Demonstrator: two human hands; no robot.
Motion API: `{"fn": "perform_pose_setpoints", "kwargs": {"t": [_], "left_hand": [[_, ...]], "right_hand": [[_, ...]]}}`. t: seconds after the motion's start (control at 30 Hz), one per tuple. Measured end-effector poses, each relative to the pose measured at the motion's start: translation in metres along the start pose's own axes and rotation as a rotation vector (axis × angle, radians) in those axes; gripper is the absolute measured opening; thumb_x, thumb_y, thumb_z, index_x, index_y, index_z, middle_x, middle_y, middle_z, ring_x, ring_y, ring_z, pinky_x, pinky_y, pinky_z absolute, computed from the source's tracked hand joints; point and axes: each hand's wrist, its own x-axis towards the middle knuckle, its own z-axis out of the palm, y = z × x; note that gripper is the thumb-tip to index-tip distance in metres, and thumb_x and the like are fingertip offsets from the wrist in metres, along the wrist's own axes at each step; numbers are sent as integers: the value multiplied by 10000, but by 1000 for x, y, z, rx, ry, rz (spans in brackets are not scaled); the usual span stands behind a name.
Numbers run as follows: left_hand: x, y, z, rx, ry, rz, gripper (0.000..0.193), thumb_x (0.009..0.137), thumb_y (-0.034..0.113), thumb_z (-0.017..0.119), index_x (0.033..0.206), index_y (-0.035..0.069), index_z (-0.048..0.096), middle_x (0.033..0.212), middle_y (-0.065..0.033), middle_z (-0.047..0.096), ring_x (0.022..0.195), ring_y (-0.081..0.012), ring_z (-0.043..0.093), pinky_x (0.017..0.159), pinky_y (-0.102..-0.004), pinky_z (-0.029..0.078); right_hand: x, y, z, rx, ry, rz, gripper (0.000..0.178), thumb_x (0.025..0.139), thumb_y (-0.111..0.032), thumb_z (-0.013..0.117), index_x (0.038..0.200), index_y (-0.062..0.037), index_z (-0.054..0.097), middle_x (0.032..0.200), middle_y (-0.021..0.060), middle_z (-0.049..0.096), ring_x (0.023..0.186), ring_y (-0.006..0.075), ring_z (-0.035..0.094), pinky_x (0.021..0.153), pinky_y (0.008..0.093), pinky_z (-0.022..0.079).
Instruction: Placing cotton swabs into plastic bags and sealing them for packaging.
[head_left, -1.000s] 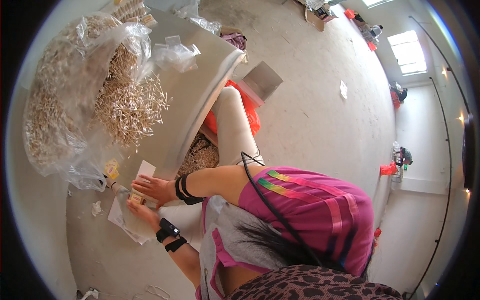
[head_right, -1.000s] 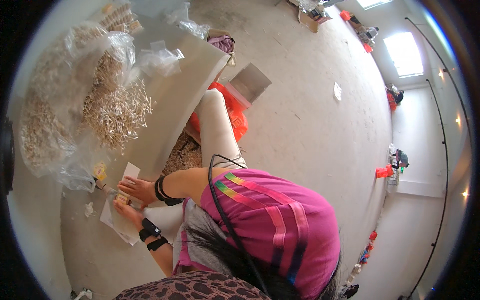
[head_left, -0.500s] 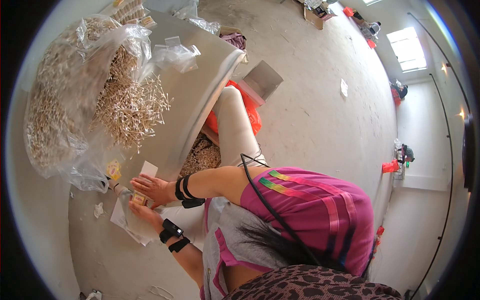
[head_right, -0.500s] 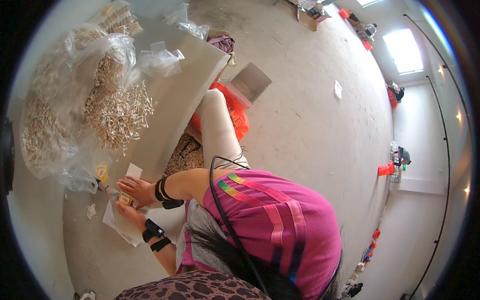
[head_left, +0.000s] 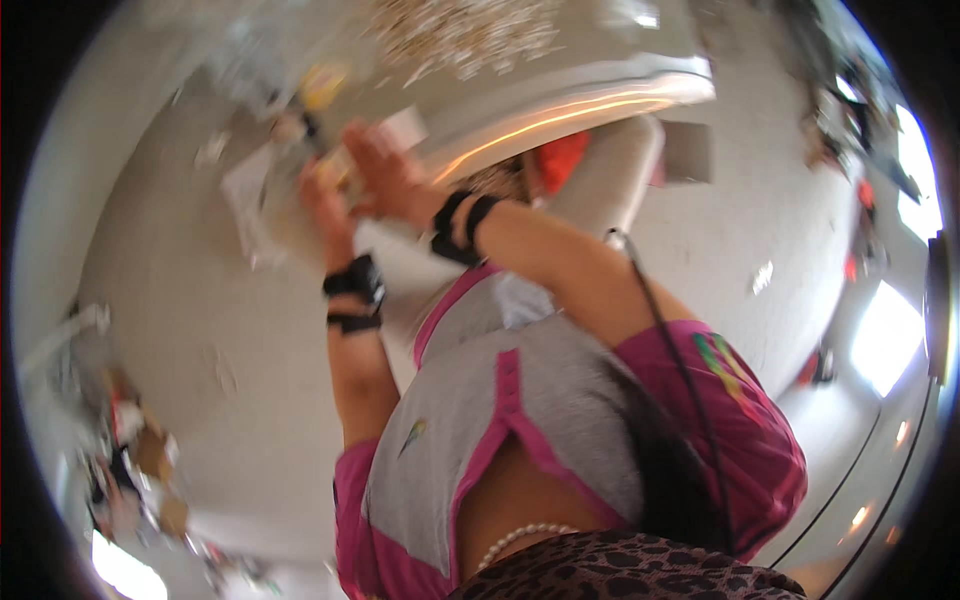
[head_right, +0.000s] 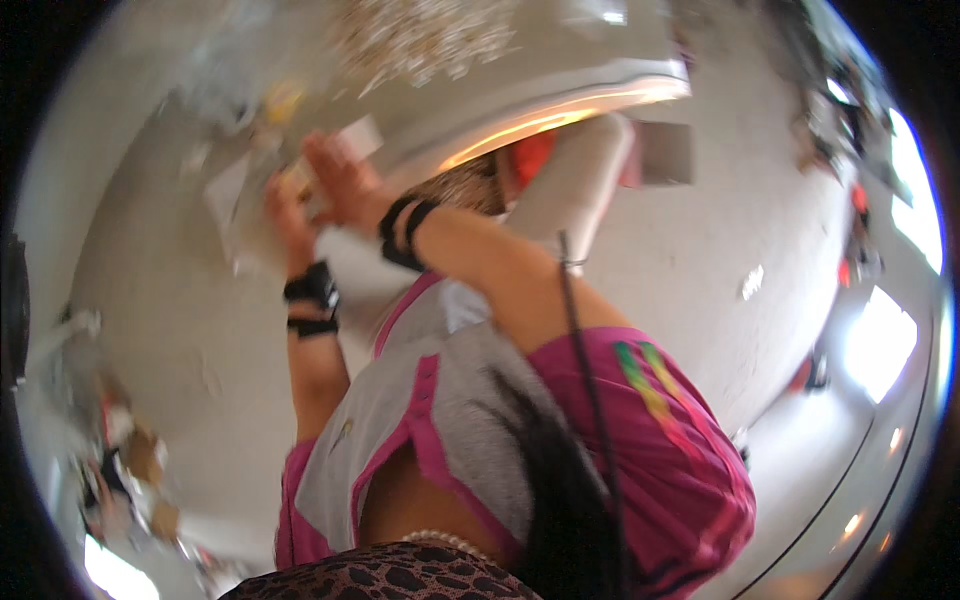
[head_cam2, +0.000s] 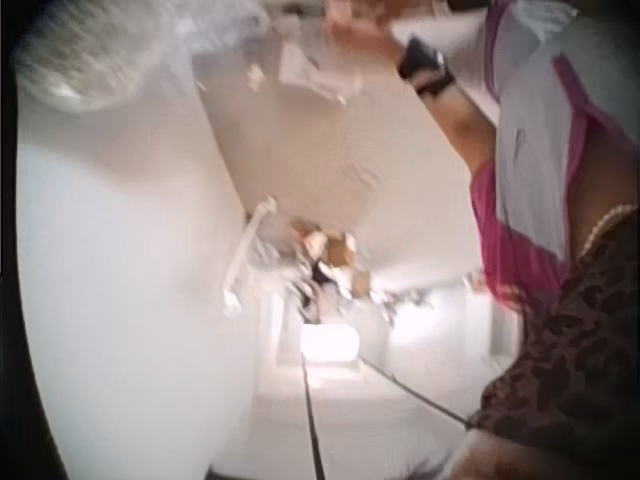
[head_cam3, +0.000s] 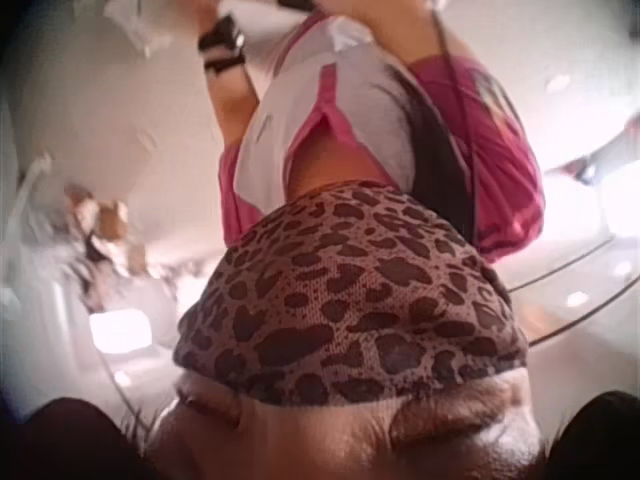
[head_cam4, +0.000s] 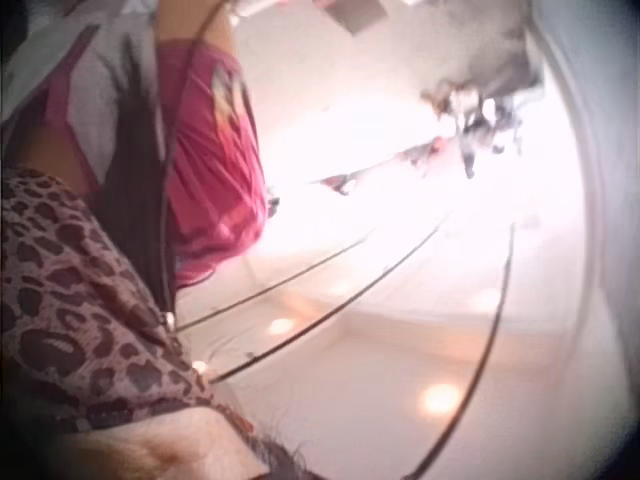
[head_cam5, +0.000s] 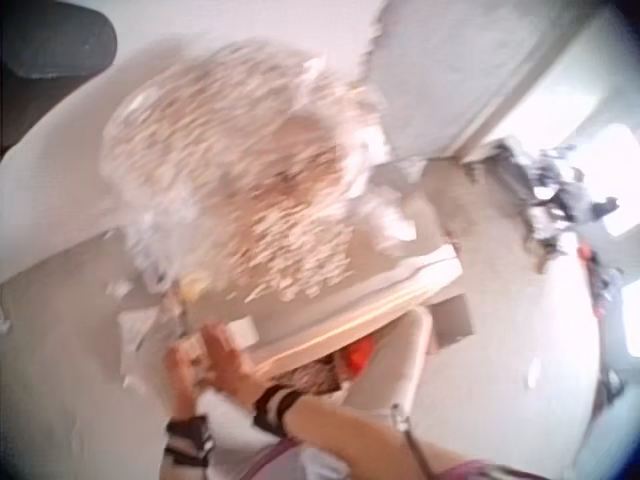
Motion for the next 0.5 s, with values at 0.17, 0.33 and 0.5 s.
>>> {"fn": "perform_pose_setpoints", "kwargs": {"t": [0.17, 0.33, 0.5], "left_hand": [[5, 54, 10, -355, 235, -368, 390, 1050, 366, 467, 1189, 18, 576, 1114, -125, 609, 966, -232, 619, 765, -352, 545], [7, 58, 7, -287, 218, -422, 405, 1065, 409, 424, 1122, 38, 576, 893, -79, 636, 728, -162, 625, 592, -282, 519], [11, 47, -6, -174, 231, -373, 380, 1060, 382, 456, 1091, 20, 567, 904, -88, 638, 716, -161, 623, 573, -277, 509]], "right_hand": [[0, -4, -19, -205, -51, -31, 1132, 807, -739, 555, 1543, 54, 226, 1627, 194, 214, 1538, 306, 107, 1235, 510, 39], [-1, -7, -13, -157, -26, -29, 1134, 810, -750, 552, 1544, 51, 226, 1631, 190, 201, 1541, 307, 91, 1241, 485, 22], [2, -14, -9, -142, 49, -45, 1085, 827, -732, 555, 1524, 54, 282, 1629, 184, 211, 1536, 302, 123, 1244, 467, 40]]}}
